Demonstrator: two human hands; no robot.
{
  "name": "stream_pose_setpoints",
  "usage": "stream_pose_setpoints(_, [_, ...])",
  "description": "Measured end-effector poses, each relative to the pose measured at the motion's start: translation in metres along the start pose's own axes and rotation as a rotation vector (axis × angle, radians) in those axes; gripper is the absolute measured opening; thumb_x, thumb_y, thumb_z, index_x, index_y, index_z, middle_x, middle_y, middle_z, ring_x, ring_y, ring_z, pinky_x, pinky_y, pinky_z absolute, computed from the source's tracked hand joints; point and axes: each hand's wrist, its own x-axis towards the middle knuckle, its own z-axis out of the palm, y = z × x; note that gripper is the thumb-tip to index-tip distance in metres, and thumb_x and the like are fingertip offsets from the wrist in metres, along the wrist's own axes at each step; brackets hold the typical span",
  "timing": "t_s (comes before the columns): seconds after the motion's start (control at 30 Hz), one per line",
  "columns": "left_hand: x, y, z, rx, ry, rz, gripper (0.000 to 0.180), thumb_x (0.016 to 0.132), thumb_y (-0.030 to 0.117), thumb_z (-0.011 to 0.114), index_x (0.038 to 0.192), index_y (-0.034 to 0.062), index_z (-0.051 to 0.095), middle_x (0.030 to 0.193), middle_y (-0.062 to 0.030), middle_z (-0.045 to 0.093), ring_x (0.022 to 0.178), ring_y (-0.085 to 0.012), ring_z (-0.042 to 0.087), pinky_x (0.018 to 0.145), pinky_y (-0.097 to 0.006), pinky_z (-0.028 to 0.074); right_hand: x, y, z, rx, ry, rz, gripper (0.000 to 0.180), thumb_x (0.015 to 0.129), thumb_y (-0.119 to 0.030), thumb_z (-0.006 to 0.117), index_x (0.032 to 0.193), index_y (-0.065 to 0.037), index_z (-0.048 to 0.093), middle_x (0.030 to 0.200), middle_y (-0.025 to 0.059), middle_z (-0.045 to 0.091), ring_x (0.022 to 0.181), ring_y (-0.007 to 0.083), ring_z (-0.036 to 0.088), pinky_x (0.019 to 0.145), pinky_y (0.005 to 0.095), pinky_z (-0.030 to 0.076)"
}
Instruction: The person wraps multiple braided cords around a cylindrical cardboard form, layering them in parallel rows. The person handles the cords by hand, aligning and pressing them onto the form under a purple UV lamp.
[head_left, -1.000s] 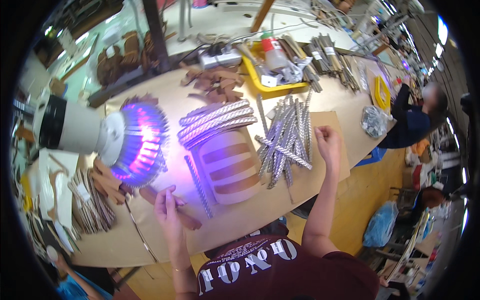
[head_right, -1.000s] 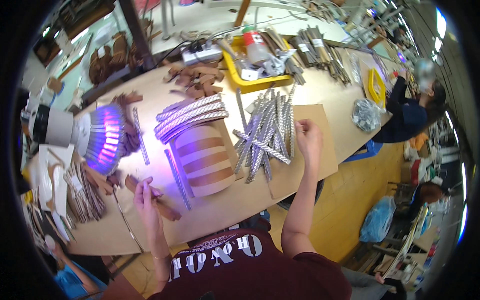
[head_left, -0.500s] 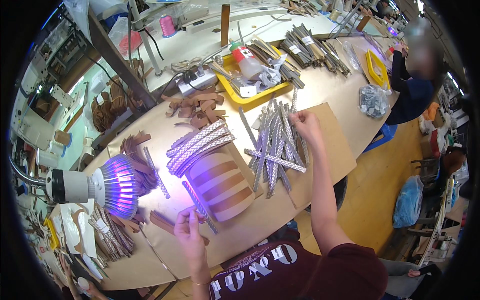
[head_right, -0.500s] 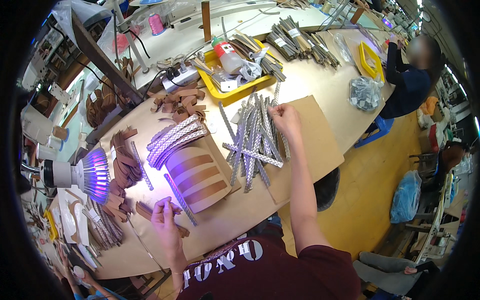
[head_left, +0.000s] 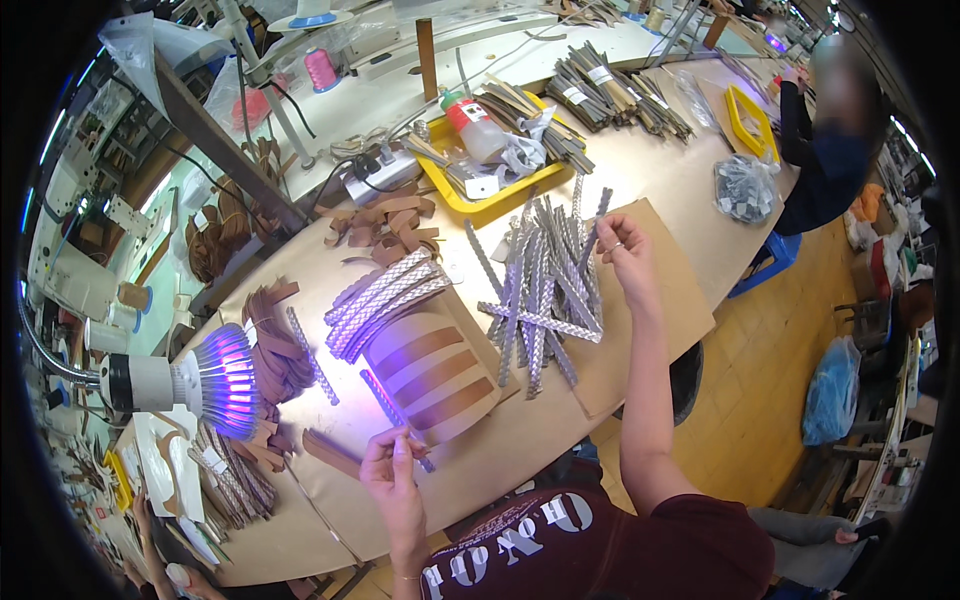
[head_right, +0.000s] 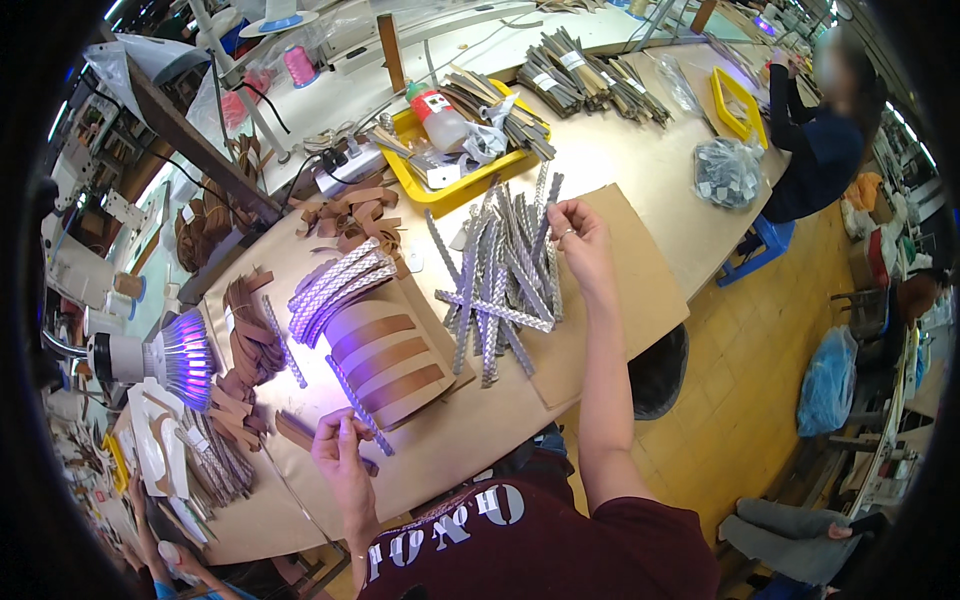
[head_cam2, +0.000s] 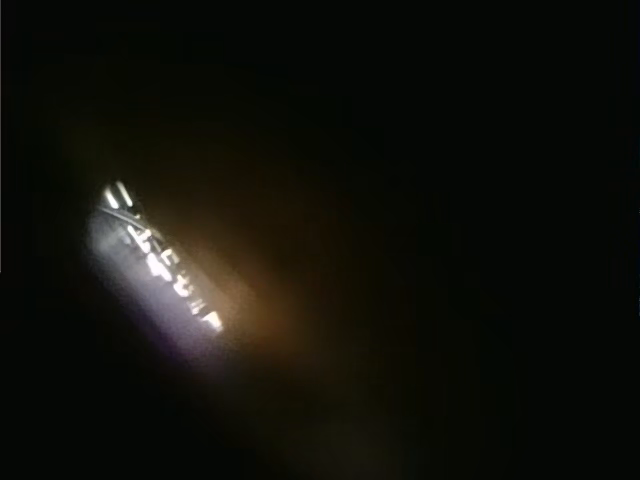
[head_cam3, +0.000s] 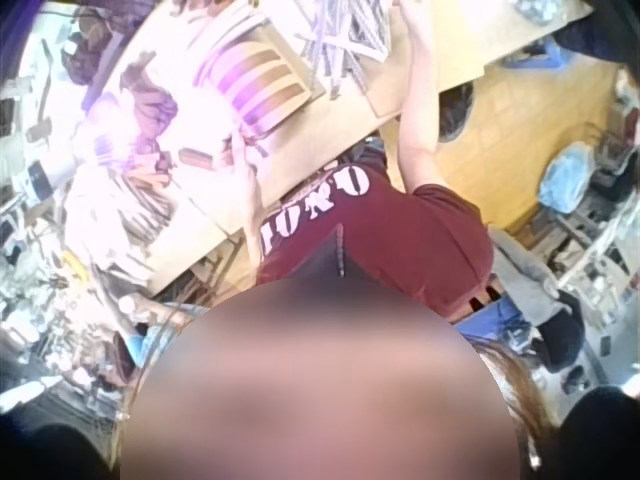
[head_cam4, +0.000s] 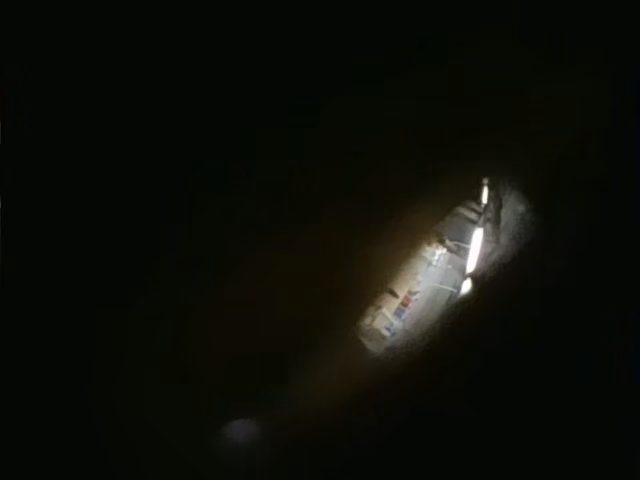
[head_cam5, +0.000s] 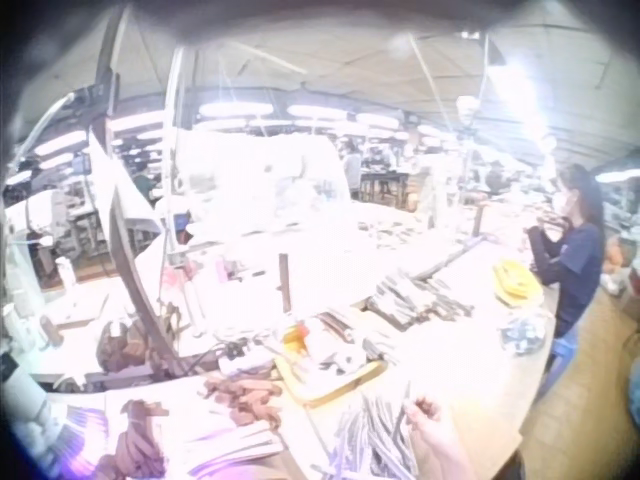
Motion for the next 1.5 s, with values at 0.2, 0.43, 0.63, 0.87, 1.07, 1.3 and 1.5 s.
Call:
stream_pose_setpoints(0.2, [-0.002, 0.011, 0.002, 0.079, 0.010, 0.019, 0.018, 0.101, 0.022, 0.055, 0.106, 0.0067, 0.062, 0.082, 0.0003, 0.061, 0.071, -0.0043, 0.055, 0.042, -0.018, 0.037, -0.011, -0.052, -0.005, 0.071, 0.219, -0.220, 0.018, 0.096, -0.018, 0.066, 0.089, -0.002, 0.062, 0.073, 0.0010, 0.062, 0.061, 0.0063, 0.057, 0.057, 0.0211, 0.048])
stream_pose_setpoints(0.43, [-0.012, 0.032, 0.014, 0.046, -0.019, 0.003, 0.013, 0.100, 0.009, 0.054, 0.106, 0.0000, 0.062, 0.085, -0.0055, 0.064, 0.083, -0.0123, 0.060, 0.078, -0.027, 0.047, -0.032, -0.094, -0.004, 0.345, 0.193, -0.126, 0.015, 0.096, -0.015, 0.064, 0.085, -0.004, 0.061, 0.071, 0.0036, 0.064, 0.055, 0.0086, 0.059, 0.054, 0.0226, 0.051])
stream_pose_setpoints(0.63, [-0.002, 0.034, 0.025, 0.068, -0.117, 0.310, 0.020, 0.097, 0.003, 0.058, 0.117, 0.0009, 0.060, 0.104, -0.0087, 0.065, 0.084, -0.0125, 0.060, 0.085, -0.029, 0.047, -0.057, -0.093, 0.044, 0.529, -0.014, 0.074, 0.017, 0.094, -0.015, 0.065, 0.080, -0.008, 0.059, 0.069, 0.0048, 0.066, 0.055, 0.0102, 0.064, 0.054, 0.0233, 0.054])
stream_pose_setpoints(0.87, [0.021, 0.040, 0.039, -0.054, -0.200, 0.256, 0.035, 0.098, 0.004, 0.056, 0.132, -0.0050, 0.048, 0.118, -0.0173, 0.064, 0.106, -0.0208, 0.065, 0.087, -0.029, 0.055, -0.087, -0.094, 0.108, 0.608, -0.177, 0.205, 0.018, 0.095, -0.014, 0.064, 0.080, -0.008, 0.057, 0.070, 0.0057, 0.064, 0.055, 0.0118, 0.065, 0.053, 0.0245, 0.055])
stream_pose_setpoints(1.07, [0.030, 0.035, 0.016, -0.247, -0.169, 0.133, 0.035, 0.099, 0.006, 0.056, 0.129, -0.0078, 0.047, 0.107, -0.0219, 0.068, 0.093, -0.0244, 0.071, 0.077, -0.032, 0.060, -0.105, -0.100, 0.143, 0.582, -0.434, 0.150, 0.011, 0.100, -0.015, 0.058, 0.097, -0.004, 0.057, 0.083, 0.0062, 0.066, 0.069, 0.0111, 0.064, 0.064, 0.0251, 0.053])
stream_pose_setpoints(1.3, [0.016, 0.023, -0.011, -0.397, -0.243, -0.038, 0.032, 0.098, 0.004, 0.056, 0.128, -0.0058, 0.049, 0.111, -0.0195, 0.068, 0.101, -0.0232, 0.068, 0.086, -0.033, 0.057, -0.136, -0.115, 0.184, 0.358, -0.653, 0.191, 0.028, 0.105, -0.023, 0.049, 0.121, -0.001, 0.053, 0.087, 0.0077, 0.065, 0.073, 0.0124, 0.062, 0.065, 0.0261, 0.050])
stream_pose_setpoints(1.5, [0.008, 0.027, -0.030, -0.176, -0.412, 0.191, 0.033, 0.096, 0.008, 0.061, 0.127, -0.0038, 0.056, 0.119, -0.0142, 0.066, 0.110, -0.0195, 0.063, 0.098, -0.033, 0.050, -0.123, -0.127, 0.177, 0.759, -1.196, 0.716, 0.034, 0.108, -0.026, 0.036, 0.119, 0.001, 0.053, 0.068, 0.0089, 0.058, 0.040, 0.0089, 0.043, 0.043, 0.0237, 0.038])
